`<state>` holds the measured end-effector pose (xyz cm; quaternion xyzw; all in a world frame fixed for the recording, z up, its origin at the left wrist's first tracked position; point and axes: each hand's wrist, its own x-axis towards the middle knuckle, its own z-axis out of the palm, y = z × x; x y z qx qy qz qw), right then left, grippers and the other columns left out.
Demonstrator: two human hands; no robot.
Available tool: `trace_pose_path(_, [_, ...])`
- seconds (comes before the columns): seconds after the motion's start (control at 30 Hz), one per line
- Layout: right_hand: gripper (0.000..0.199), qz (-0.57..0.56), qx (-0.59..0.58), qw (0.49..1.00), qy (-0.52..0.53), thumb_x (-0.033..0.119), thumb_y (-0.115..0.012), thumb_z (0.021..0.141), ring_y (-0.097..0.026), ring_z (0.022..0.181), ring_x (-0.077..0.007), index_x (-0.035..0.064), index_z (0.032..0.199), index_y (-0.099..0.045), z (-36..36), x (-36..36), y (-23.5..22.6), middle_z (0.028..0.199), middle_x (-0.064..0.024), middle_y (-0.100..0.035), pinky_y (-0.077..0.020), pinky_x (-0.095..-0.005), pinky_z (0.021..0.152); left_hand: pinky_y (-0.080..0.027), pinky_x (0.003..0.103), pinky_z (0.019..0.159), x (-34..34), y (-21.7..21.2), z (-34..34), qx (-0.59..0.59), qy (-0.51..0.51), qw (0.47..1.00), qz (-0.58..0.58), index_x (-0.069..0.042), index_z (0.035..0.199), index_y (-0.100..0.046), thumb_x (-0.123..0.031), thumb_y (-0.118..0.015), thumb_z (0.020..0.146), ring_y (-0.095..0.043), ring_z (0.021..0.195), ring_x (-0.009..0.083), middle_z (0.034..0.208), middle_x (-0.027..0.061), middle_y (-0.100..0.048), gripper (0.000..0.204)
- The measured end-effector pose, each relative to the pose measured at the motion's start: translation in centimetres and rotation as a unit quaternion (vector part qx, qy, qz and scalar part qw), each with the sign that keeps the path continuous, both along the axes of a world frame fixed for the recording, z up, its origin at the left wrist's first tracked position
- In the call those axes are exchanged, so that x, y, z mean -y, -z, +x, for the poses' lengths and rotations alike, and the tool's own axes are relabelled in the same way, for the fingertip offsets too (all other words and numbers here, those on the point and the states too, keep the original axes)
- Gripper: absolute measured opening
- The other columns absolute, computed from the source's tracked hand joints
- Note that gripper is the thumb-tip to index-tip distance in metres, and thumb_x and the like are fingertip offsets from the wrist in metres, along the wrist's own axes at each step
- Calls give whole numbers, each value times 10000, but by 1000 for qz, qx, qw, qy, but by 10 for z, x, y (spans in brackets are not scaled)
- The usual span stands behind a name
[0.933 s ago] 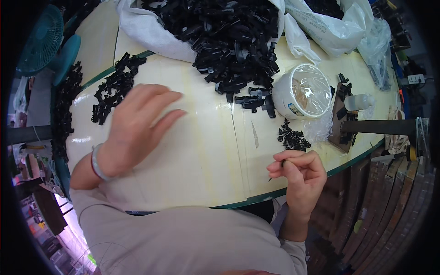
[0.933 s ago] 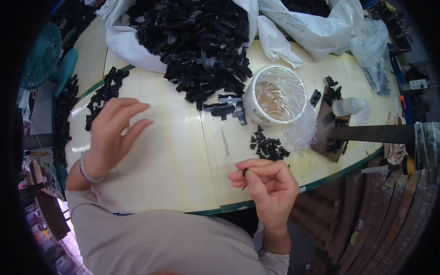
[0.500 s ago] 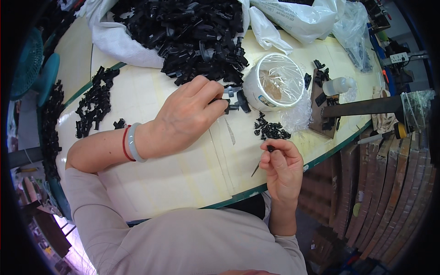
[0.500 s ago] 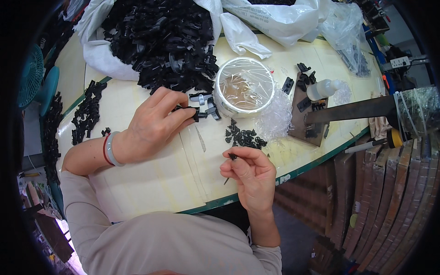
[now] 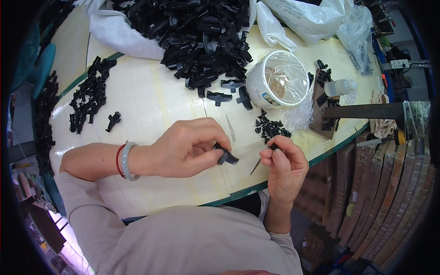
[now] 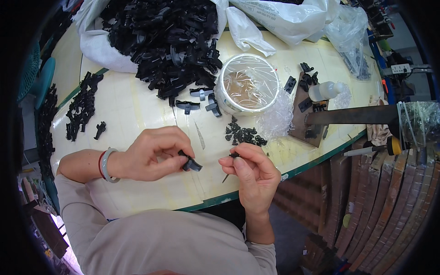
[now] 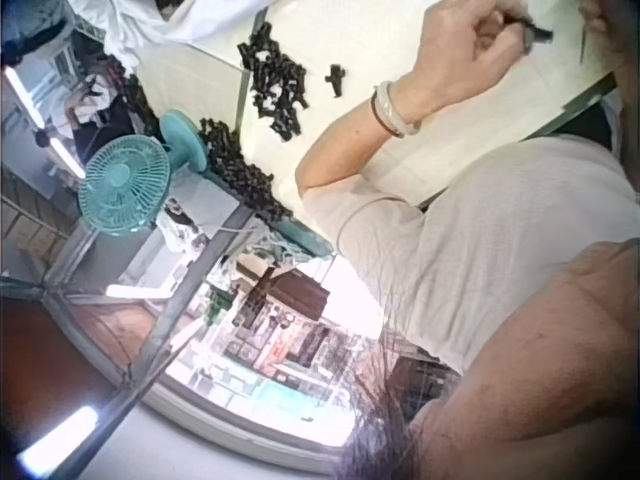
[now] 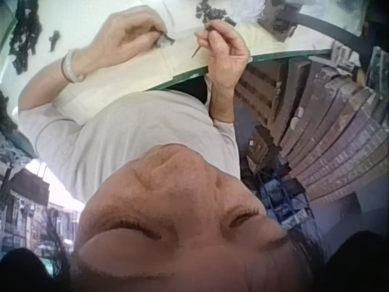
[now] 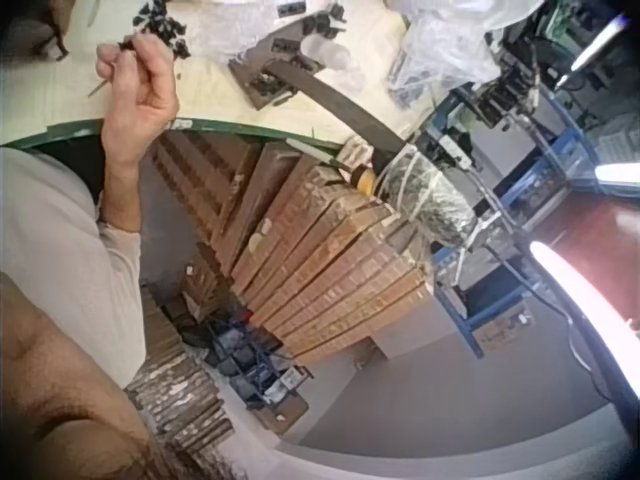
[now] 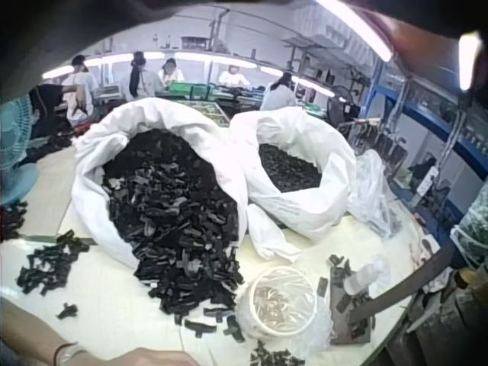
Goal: The person assembles plastic components by attaching small plastic clips to plastic parts by hand and placing the assembled pieces on the work table.
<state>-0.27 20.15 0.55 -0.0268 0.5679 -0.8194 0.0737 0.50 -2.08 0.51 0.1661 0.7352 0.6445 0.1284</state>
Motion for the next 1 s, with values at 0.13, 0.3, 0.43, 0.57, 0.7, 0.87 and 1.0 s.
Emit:
trace_pose_path(0.13, [169, 49, -28, 998, -20, -67, -539, 836, -648, 758, -201, -76, 997, -590, -6, -7, -5, 978, -175, -588, -553, -251, 622, -528, 234, 586, 2, -5, -5, 157, -4, 983, 92, 22, 909, -548, 6, -517, 815, -639, 715, 126, 891, 93, -563, 100])
trace_pose_path(0.3, [153, 336, -302, 889, 66, -92, -613, 769, -615, 705, -147, -35, 904, -655, -46, -11, -30, 929, -131, -624, -480, -216, 540, -549, 228, 640, 2, -8, -9, 333, 30, 927, 168, 22, 900, -527, 55, -478, 838, -642, 739, 134, 884, 67, -561, 86])
trace_pose_path(0.43, [173, 478, -502, 720, 35, -63, -667, 723, -631, 703, -179, -15, 888, -651, -92, -2, -41, 886, -97, -630, -494, -245, 574, -544, 230, 641, 5, -2, -11, 287, 55, 943, 160, 16, 942, -537, 47, -495, 841, -640, 722, 119, 864, 56, -590, 115])
trace_pose_path(0.57, [214, 510, -562, 650, -34, -34, -683, 697, -632, 720, -222, 6, 904, -643, -115, 4, -48, 880, -89, -624, -513, -292, 617, -523, 210, 700, 4, -3, -14, 272, 65, 947, 156, 16, 1034, -549, 44, -550, 829, -626, 792, 95, 913, 62, -613, 207])
trace_pose_path(0.7, [222, 539, -555, 630, -66, -37, -679, 697, -633, 717, -224, 10, 910, -643, -115, 10, -52, 876, -95, -622, -512, -292, 612, -495, 199, 766, 4, 4, -12, 281, 61, 931, 223, 19, 1069, -557, 22, -599, 832, -604, 880, 86, 949, 65, -625, 241])
trace_pose_path(0.87, [185, 503, -508, 697, -52, -64, -671, 711, -627, 698, -197, -2, 883, -650, -105, 10, -57, 865, -101, -633, -499, -253, 596, -498, 227, 791, 8, 4, -15, 290, 62, 922, 250, 25, 1078, -549, 0, -595, 847, -612, 888, 115, 974, 90, -633, 237])
trace_pose_path(1.0, [197, 399, -298, 867, -24, -103, -658, 723, -585, 689, -94, -24, 903, -672, -72, 8, -56, 890, -110, -645, -454, -184, 551, -509, 251, 793, 8, 5, -16, 317, 27, 910, 268, 24, 1072, -547, -27, -573, 870, -623, 897, 145, 986, 110, -637, 211])
